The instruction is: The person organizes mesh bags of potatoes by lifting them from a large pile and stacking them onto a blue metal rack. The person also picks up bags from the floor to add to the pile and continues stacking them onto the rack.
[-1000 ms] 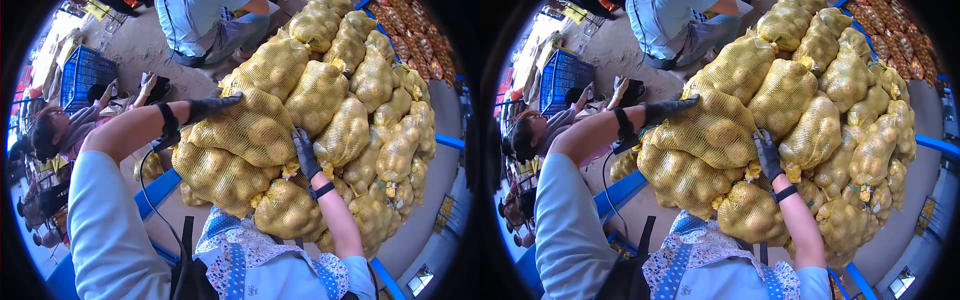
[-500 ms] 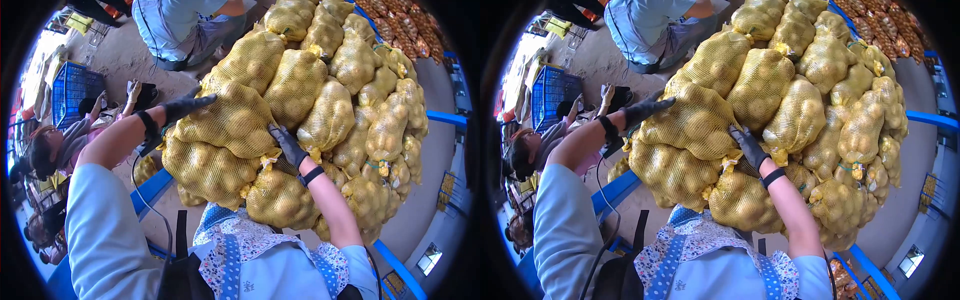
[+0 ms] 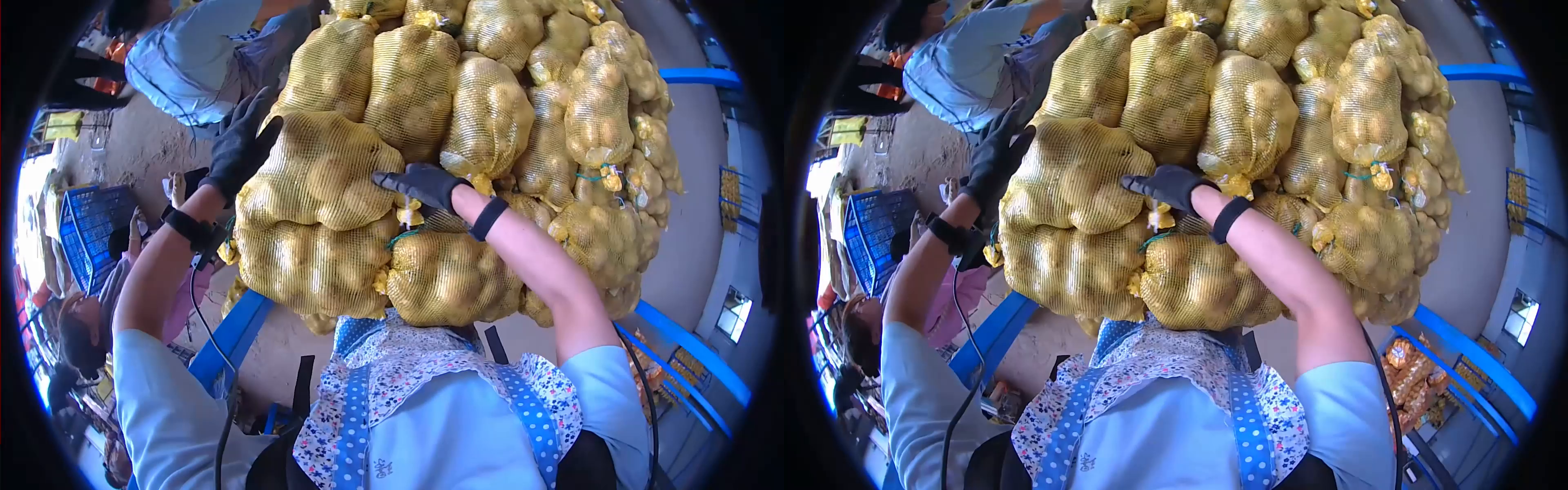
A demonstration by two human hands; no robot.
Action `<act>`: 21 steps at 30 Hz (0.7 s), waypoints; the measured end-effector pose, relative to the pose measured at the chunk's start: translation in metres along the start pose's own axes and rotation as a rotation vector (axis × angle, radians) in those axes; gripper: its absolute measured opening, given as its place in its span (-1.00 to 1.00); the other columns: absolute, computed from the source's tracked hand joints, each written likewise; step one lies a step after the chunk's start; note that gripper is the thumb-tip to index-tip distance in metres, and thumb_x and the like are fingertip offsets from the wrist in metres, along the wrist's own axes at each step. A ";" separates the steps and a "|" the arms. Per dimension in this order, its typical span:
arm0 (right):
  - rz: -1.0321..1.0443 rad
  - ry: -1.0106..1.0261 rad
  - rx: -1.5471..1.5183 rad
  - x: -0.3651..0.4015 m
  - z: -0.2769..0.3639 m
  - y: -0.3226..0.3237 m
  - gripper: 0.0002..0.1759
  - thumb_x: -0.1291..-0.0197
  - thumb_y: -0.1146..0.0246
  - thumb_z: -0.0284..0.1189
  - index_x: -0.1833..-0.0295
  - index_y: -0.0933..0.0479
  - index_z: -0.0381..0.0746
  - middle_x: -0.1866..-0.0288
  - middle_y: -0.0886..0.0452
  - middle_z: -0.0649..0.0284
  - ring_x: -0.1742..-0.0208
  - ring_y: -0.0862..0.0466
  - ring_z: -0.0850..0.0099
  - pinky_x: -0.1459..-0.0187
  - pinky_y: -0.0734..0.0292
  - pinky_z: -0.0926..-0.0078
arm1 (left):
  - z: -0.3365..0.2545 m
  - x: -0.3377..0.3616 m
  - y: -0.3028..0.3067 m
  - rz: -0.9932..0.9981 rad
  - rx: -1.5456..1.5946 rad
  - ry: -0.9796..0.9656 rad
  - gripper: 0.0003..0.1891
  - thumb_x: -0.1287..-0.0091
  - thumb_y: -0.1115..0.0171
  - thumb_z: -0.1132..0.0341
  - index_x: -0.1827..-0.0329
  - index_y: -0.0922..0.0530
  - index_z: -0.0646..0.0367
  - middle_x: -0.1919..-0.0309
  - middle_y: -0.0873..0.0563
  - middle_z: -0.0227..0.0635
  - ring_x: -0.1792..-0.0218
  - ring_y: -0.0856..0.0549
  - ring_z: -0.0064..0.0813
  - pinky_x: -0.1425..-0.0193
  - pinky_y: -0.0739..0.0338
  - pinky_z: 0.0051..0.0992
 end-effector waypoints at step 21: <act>-1.580 -0.852 -0.739 0.370 -0.266 0.051 0.28 -0.04 -0.43 0.22 -0.60 -0.01 -0.39 -0.55 -0.20 -0.24 -0.57 -0.24 -0.04 -0.53 -0.16 0.20 | -0.279 -0.097 -0.031 0.062 0.206 -0.356 -0.14 -0.27 -0.41 -0.07 -0.52 -0.27 0.22 -0.42 -0.43 0.04 -0.46 -0.37 0.03 -0.52 -0.27 -0.12</act>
Point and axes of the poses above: each hand's wrist, its own x-axis away from the middle knuckle, its own y-axis out of the back of the hand, z = x × y, the point moved 3 cm from there along -x, towards the middle knuckle
